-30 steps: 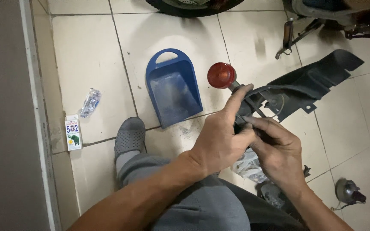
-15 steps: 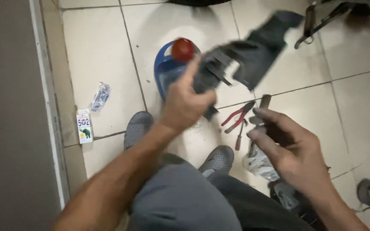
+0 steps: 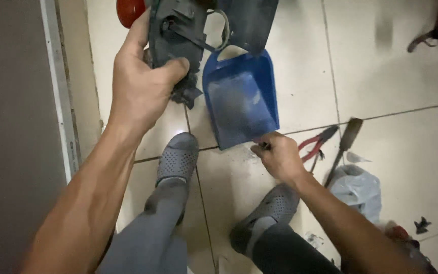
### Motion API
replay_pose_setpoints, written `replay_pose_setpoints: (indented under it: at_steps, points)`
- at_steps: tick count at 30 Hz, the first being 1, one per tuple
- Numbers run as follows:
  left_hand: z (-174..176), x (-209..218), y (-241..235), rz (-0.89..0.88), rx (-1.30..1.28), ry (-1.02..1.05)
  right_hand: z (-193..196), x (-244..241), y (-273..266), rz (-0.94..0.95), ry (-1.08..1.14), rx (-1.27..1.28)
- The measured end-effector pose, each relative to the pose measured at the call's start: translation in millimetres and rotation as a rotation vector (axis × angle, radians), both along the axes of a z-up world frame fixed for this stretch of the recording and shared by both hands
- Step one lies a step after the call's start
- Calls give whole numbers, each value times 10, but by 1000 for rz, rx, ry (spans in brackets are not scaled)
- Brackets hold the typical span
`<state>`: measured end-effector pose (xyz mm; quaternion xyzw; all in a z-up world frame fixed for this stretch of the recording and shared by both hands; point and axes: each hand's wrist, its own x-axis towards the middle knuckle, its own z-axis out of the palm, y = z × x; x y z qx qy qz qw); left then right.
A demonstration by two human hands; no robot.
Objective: The person sits on the floor and assembles a motorcycle mudguard with a red reflector. They attach a small black plastic piece to the mudguard, then use a screwdriver to tighten a screw. Finally, they wipe the mudguard with a white cloth.
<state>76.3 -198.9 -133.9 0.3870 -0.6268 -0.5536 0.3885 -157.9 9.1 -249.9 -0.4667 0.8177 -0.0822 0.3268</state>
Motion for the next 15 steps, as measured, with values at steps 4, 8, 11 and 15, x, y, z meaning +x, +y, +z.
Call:
replay_pose_setpoints:
  at_steps: [4,8,11,15]
  points:
    - [-46,62,-12,42,61,-39,-655,8,-257,-84,27,-20]
    - [-253,114,-71,100,122,-46,-843,81,-484,-111,99,-105]
    - [-341,182,-101,94,84,-36,-974,-64,-513,-158,323,-228]
    - [-311,228,-106,127,90,-78,-1203,-645,-441,-379,544,-382]
